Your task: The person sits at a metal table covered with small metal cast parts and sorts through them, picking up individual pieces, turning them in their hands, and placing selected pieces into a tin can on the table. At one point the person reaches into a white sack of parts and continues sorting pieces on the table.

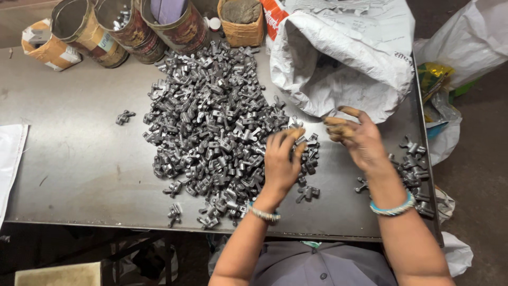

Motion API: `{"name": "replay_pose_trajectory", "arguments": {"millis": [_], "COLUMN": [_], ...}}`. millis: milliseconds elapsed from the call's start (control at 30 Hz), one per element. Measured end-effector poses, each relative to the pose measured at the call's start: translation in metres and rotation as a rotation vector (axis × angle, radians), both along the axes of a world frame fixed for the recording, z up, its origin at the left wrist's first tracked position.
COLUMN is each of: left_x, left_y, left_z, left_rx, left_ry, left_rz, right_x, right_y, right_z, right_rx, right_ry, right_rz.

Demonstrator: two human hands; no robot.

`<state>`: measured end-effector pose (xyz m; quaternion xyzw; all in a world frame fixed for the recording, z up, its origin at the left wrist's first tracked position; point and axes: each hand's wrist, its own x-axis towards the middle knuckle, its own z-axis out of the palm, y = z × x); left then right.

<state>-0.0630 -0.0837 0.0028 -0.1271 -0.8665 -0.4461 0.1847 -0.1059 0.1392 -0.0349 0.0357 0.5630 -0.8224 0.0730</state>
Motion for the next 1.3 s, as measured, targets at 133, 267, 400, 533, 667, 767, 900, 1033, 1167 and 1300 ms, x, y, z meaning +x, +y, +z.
{"name": "replay_pose_trajectory", "arguments": {"millis": [133,267,400,533,667,767,900,1033,1167,1300], "left_x": [-0.059,-0.107,-0.144,-0.155,-0.163,-0.167,-0.165,-0.158,-0.151,-0.145], "left_y": [0.015,0.036,0.046,0.057,0.055,0.047,0.044,0.048,0.054,0.066], "left_z": [0.008,-0.003,-0.021,-0.035,-0.039,-0.036,-0.028,-0.008,0.012,0.024], "left_rx": [-0.287,-0.598,-0.817,-0.779,-0.786,-0.834,-0.807,-0.813,-0.79,-0.874], "left_ry": [0.09,0.267,0.307,0.336,0.403,0.388,0.381,0.388,0.316,0.081], "left_rz": [-0.027,-0.171,-0.228,-0.239,-0.224,-0.246,-0.31,-0.324,-0.393,-0.496], "right_x": [-0.007,0.008,0.021,0.045,0.058,0.069,0.076,0.072,0.064,0.05], "right_y": [-0.04,-0.057,-0.05,-0.029,-0.005,0.032,0.089,0.102,0.094,0.091], "right_z": [0.004,-0.001,-0.003,0.015,0.028,0.034,0.036,0.023,0.007,-0.001], "right_rx": [0.878,1.215,1.152,1.038,1.073,1.257,1.481,1.619,1.65,1.728], "right_ry": [0.255,0.424,0.461,0.47,0.5,0.373,0.185,0.139,0.115,0.13], "right_rz": [0.076,0.018,-0.033,0.027,-0.009,-0.241,-0.427,-0.332,-0.328,-0.331]}}
